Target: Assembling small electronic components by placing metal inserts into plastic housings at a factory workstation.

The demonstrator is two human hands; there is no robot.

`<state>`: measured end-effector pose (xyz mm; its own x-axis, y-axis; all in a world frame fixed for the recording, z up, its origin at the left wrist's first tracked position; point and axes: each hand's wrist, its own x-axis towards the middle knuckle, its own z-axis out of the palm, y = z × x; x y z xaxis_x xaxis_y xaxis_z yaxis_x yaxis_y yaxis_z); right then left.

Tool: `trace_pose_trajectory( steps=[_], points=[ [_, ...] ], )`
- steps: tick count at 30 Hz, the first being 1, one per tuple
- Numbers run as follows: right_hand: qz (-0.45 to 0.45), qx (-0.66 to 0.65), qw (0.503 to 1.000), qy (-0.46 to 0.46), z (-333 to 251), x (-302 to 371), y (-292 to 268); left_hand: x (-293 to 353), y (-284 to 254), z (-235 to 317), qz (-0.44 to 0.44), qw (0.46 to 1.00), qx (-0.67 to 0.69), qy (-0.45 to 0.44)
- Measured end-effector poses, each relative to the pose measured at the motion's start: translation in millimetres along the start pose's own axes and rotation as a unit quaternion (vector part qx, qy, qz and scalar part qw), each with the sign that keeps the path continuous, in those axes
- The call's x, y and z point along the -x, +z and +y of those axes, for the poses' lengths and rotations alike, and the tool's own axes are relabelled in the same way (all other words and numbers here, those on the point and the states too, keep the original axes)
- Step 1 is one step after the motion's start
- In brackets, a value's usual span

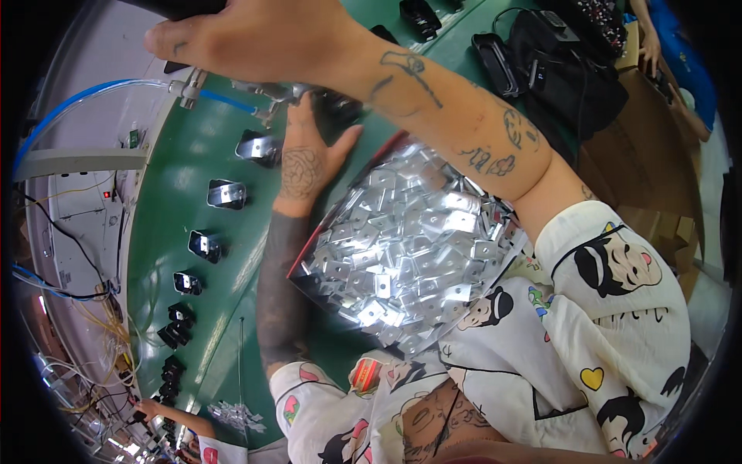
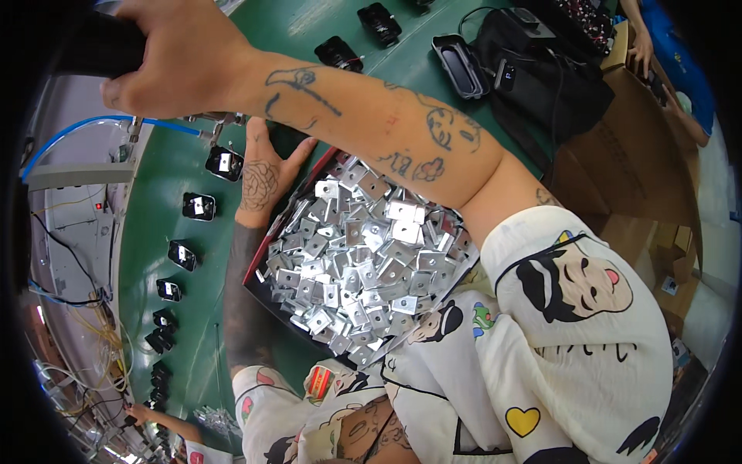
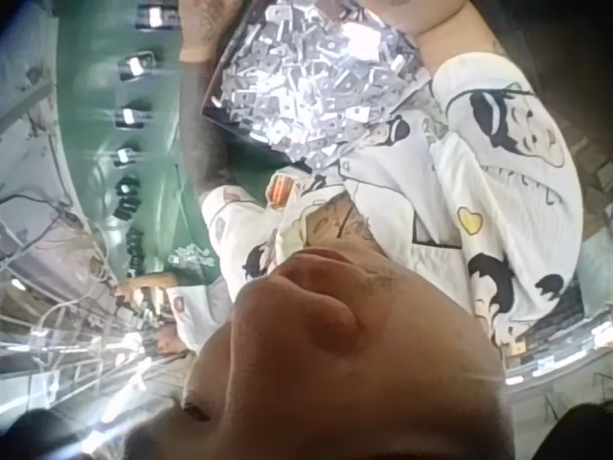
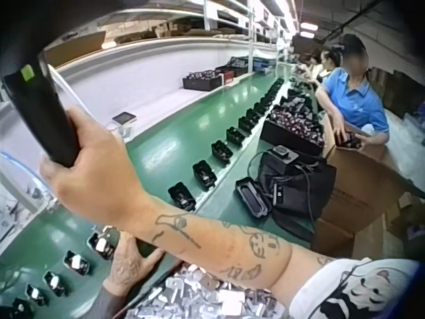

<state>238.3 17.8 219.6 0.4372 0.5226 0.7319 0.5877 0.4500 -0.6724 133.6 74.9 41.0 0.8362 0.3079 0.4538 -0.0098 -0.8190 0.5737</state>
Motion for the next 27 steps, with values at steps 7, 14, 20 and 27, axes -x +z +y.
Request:
trace_pose_trajectory(
  steps=[7,14,20,27],
  points=[
    [-0.011,0.001,1.0,0.008,0.1,6.7,1.3,-9.1,0.2,-10.5,-0.046,0.998,0.034,-0.03],
    [-0.022,-0.016,1.0,0.015,5.4,11.7,8.9,2.1,-10.4,-8.2,0.031,0.994,0.058,-0.082],
    [-0.021,-0.016,1.0,0.014,0.7,14.0,13.3,3.7,-9.0,-6.3,0.027,0.992,0.084,-0.088],
    [-0.023,-0.021,0.999,0.018,2.3,17.4,14.4,5.6,-11.5,-2.1,0.019,0.989,0.088,-0.117]
  ],
)
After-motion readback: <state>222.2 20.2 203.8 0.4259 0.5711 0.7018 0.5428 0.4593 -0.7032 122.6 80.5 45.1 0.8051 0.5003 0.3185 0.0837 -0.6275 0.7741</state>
